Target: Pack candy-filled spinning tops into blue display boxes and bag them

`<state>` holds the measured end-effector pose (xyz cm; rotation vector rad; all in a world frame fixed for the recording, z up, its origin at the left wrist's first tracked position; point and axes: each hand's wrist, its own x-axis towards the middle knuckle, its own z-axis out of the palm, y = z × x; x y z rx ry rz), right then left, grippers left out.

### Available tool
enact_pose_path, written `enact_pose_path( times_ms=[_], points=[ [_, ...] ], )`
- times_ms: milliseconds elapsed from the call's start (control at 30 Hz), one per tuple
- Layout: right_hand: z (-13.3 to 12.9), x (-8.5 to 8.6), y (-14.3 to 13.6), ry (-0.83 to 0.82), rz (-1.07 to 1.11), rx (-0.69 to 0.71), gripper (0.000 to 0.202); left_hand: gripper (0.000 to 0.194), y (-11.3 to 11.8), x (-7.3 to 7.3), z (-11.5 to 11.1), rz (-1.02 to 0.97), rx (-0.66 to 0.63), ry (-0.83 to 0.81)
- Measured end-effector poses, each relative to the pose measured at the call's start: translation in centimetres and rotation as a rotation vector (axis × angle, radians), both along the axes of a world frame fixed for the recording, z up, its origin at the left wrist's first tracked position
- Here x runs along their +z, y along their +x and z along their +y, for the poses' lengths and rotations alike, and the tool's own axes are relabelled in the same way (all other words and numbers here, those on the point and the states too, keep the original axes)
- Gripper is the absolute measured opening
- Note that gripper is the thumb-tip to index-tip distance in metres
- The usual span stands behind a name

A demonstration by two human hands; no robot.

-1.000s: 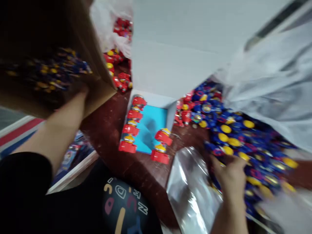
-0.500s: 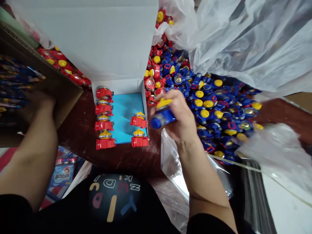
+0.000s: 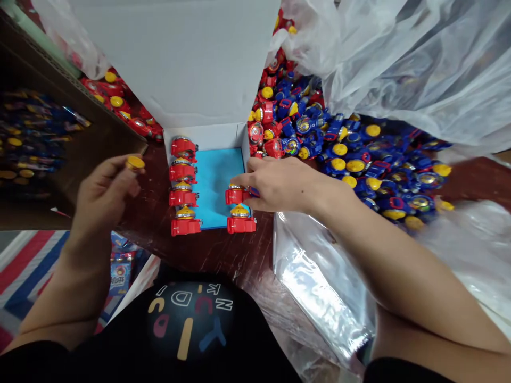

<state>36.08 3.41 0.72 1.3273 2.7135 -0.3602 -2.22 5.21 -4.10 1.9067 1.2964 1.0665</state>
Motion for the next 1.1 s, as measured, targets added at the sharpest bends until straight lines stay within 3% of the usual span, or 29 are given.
enact_pose_path(
  times_ms=[100,167,267,367,433,500,567,667,733,867,1033,1100],
  points=[
    [-0.2,0.7,0.2,0.019,0.086,-0.007,0.050,0.036,2.6,1.9,-1.5,-0.049,-0.158,-0.082],
    [-0.7,1.8,-0.4,0.091,0.307,-0.098,0.050,0.037,4.3,2.7,-2.0,-0.043,-0.283,-0.116],
    [-1.7,3.5,-2.9,0.312,0.783,-0.291,0.030,0.036,6.6,3.2,-2.4,-0.084,-0.430,-0.217],
    [-2.3,4.0,-5.4,0.384,0.971,-0.317,0.014,0.034,8.2,3.4,-2.5,-0.197,-0.488,-0.306],
    [-2.5,3.6,-6.2,0.371,0.998,-0.283,0.011,0.033,8.8,3.6,-2.7,-0.227,-0.491,-0.298],
    [-2.7,2.9,-6.5,0.366,1.001,-0.283,0.007,0.029,9.0,3.7,-3.0,-0.164,-0.461,-0.153],
    [-2.9,2.1,-6.7,0.372,1.008,-0.313,0.007,0.028,9.0,3.4,-3.2,-0.017,-0.394,0.118],
    [-3.1,1.2,-6.8,0.295,1.037,-0.510,0.018,0.035,8.9,2.3,-2.8,0.196,-0.312,0.581],
    [-3.3,0.9,-6.5,0.136,1.023,-0.599,0.033,0.038,8.5,1.5,-2.0,0.250,-0.314,0.721],
    [-3.4,1.1,-5.2,-0.126,1.060,-0.449,0.076,0.036,7.1,1.0,-0.4,0.196,-0.346,0.533],
    [-1.5,0.9,-4.2,-0.157,1.115,-0.610,0.054,0.040,6.9,1.9,2.5,0.330,-0.263,0.557],
    [0.2,0.4,-3.7,-0.138,1.104,-0.606,0.055,0.047,7.1,1.9,4.2,0.365,-0.252,0.517]
  ],
)
